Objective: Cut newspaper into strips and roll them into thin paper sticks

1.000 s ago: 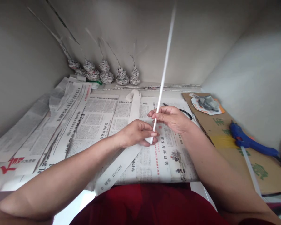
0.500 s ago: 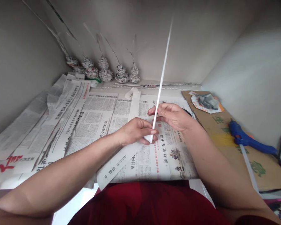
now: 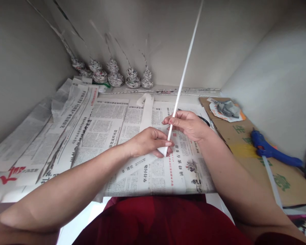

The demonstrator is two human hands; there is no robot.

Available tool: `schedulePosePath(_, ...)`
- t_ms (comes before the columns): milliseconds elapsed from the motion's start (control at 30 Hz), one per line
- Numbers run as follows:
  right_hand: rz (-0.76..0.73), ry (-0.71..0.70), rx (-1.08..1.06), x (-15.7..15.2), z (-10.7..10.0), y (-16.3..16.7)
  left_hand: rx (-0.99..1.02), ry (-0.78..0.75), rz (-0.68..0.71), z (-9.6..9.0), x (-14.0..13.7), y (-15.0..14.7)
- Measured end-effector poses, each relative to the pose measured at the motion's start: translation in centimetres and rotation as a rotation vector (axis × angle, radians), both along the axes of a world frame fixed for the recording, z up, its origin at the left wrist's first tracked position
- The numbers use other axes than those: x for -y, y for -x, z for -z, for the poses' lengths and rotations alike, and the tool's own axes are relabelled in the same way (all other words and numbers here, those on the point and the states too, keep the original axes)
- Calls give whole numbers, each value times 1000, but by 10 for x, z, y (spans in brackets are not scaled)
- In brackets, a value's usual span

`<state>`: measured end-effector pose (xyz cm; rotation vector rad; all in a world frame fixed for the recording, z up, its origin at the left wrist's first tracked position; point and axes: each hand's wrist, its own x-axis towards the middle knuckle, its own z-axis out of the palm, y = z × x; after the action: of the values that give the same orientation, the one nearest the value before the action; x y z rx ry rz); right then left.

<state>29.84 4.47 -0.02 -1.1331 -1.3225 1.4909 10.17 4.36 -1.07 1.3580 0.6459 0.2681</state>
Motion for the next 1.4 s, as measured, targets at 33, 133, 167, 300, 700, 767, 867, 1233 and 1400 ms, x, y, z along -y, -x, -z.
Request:
schedulePosePath(33,15,-6,-4,0,0,0,-7,0,1,0,0,0)
schedulePosePath(133,-63,-42,-18,1,-3,0,-10,-4,-19,-1,1,0)
schedulePosePath(167,-97,-47,-16,1,-3,0,-9,-6,-21,-2,1,0)
schedulePosePath(300,-34,-29,-5,1,-4,-1,-19,-5,6,-1,1,0)
schedulePosePath(700,31,-55,101,0,2,0,-2,-22,23,2,0,1)
schedulePosePath(767,-7,-66,110,1,0,0,-8,-23,13,1,0,1)
schedulePosePath(867,-107,-64,105,3,-5,-2,-5,-27,21,0,1,1)
schedulePosePath(1233,-124,-60,67,2,-5,-3,5,70,9,-1,4,-1)
schedulePosePath(1400,-107,-44,76,3,-7,-1,48,53,-45,-2,2,-1)
